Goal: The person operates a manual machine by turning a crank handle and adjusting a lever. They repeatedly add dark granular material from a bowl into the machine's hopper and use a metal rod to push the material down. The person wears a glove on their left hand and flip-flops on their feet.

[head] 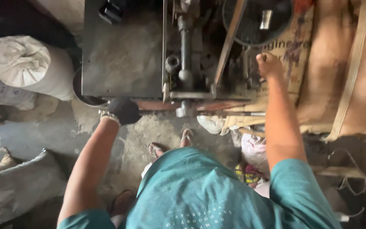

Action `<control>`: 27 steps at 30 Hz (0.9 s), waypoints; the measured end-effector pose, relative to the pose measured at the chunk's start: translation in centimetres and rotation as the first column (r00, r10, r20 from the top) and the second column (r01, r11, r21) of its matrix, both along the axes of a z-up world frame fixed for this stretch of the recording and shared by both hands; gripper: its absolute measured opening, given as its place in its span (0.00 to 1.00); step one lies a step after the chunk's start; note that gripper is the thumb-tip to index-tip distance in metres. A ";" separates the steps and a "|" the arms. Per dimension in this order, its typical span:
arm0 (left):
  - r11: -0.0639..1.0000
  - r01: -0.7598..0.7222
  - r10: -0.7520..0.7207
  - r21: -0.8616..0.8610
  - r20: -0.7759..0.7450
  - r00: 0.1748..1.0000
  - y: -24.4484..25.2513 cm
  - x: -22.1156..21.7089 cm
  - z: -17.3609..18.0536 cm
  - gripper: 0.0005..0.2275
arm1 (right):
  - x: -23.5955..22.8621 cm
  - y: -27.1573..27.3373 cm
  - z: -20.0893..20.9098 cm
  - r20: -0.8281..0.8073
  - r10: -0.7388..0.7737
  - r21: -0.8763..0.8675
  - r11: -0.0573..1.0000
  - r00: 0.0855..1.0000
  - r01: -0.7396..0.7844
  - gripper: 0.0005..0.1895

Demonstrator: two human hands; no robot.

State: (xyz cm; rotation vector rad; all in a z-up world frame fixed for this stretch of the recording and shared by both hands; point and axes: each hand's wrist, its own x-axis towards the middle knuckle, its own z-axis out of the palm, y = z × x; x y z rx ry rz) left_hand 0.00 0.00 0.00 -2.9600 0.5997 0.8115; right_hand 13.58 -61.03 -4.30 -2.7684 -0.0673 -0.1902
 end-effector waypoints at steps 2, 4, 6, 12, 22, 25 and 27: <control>1.000 0.002 -0.002 0.020 -0.010 1.000 -0.4 0.0 0.3 0.16 | -2.3 -1.5 -0.7 -0.346 -0.163 -0.048 0.987 0.924 0.156 0.21; 1.000 0.009 -0.008 0.027 -0.045 0.999 -0.6 -0.7 0.5 0.17 | -6.0 -2.3 -1.7 -0.450 -0.252 -0.050 0.965 0.857 0.257 0.18; 1.000 -0.005 0.005 0.003 -0.036 0.999 -0.5 -0.6 1.2 0.16 | -7.7 -1.9 -2.5 -0.395 -0.307 0.083 0.927 0.866 0.366 0.17; 0.999 -0.017 0.018 -0.031 0.005 1.000 -0.4 -1.0 1.4 0.16 | -11.0 0.1 -4.6 -0.199 -0.386 0.616 0.666 0.901 0.421 0.14; 0.995 0.075 -0.069 -0.071 0.076 0.995 0.3 -1.4 -0.1 0.16 | -11.1 0.8 -4.5 -0.258 -0.438 0.617 0.612 0.861 0.496 0.11; 0.987 0.120 -0.118 -0.109 0.029 0.993 1.4 -0.1 0.0 0.19 | -11.7 1.6 -4.2 -0.276 -0.442 0.692 0.525 0.853 0.496 0.10; 0.982 0.142 -0.145 -0.122 -0.014 0.989 2.1 0.3 -0.3 0.20 | -12.4 2.1 -4.5 -0.140 -0.436 0.766 0.521 0.889 0.377 0.12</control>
